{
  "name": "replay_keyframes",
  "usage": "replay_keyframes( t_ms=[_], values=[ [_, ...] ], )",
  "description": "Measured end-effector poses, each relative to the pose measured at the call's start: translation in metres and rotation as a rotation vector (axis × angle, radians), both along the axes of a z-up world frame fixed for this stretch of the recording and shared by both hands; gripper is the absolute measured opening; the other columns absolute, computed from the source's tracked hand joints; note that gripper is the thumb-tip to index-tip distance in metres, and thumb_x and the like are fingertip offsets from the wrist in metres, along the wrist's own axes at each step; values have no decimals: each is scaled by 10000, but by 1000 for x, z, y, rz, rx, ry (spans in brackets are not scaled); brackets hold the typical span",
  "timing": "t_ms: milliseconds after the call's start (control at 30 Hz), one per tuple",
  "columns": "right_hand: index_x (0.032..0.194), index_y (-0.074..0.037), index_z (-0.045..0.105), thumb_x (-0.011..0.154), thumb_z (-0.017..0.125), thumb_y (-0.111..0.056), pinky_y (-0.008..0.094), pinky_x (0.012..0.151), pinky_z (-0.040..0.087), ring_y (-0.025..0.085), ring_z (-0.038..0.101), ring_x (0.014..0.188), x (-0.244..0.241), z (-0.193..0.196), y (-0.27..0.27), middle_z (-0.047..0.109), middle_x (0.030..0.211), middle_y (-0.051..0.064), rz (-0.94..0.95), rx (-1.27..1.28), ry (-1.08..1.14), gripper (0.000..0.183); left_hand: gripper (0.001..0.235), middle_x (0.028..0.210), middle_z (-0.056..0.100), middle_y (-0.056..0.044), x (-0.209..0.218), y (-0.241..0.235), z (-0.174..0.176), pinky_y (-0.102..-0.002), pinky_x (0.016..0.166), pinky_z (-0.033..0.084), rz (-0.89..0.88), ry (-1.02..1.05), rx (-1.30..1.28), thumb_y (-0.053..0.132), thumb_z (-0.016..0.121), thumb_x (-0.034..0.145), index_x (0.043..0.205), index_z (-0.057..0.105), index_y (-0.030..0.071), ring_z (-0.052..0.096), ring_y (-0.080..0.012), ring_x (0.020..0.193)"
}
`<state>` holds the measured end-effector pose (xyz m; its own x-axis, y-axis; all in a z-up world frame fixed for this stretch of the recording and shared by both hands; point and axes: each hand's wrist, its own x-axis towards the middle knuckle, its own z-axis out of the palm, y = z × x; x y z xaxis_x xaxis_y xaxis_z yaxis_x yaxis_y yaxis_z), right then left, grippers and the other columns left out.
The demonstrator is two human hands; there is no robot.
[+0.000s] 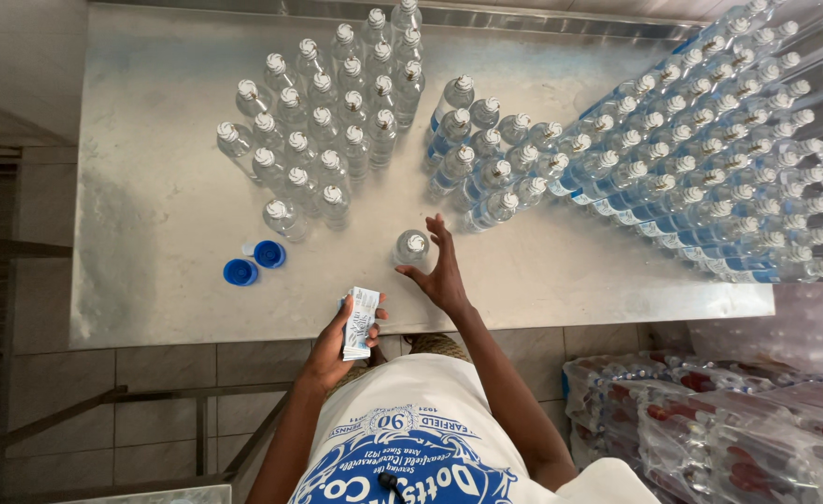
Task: The person repeatedly picks up small white packets, opens them, and applies the contents to the caps of clear plastic bottles arranged on a metal table. The person then places the labeled bottles into a growing stack on the table.
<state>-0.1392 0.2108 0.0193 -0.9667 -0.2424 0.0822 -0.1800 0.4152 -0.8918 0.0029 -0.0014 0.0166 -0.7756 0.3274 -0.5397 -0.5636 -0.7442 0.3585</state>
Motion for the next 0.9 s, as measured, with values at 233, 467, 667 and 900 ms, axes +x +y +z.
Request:
replay_keyframes(
  t_ms=[233, 467, 667, 900],
  values=[
    [1658, -299, 465, 971, 815, -262, 482, 1137, 559, 255, 567, 1465, -28, 16, 10, 559, 1564, 8, 204, 435, 178, 772, 857, 1272, 715, -170, -15, 7, -1, -270, 696, 525, -37, 24, -9, 617, 541, 1080, 1650, 438, -16, 653, -145, 858],
    [1492, -139, 571, 831, 923, -167, 490, 1066, 554, 394, 625, 1350, -86, 24, 42, 656, 1374, 148, 58, 469, 363, 749, 831, 1258, 722, -174, -18, 15, 4, -275, 696, 542, -10, 18, 25, 594, 552, 1085, 1633, 462, -24, 663, -149, 857],
    [1417, -160, 565, 731, 994, -279, 450, 982, 453, 339, 527, 1270, -115, 31, 51, 662, 1229, 74, -25, 871, 511, 819, 822, 1250, 730, -169, -17, 18, -4, -275, 692, 551, -7, 12, 31, 590, 549, 1087, 1632, 467, -19, 665, -147, 852],
    [1472, -145, 544, 749, 990, -264, 493, 1091, 385, 365, 482, 1339, -105, 30, 49, 597, 1367, 114, -83, 900, 585, 858, 825, 1260, 730, -164, -17, 16, -1, -273, 704, 557, 22, 9, 34, 597, 540, 1089, 1639, 460, -12, 666, -144, 863]
  ],
)
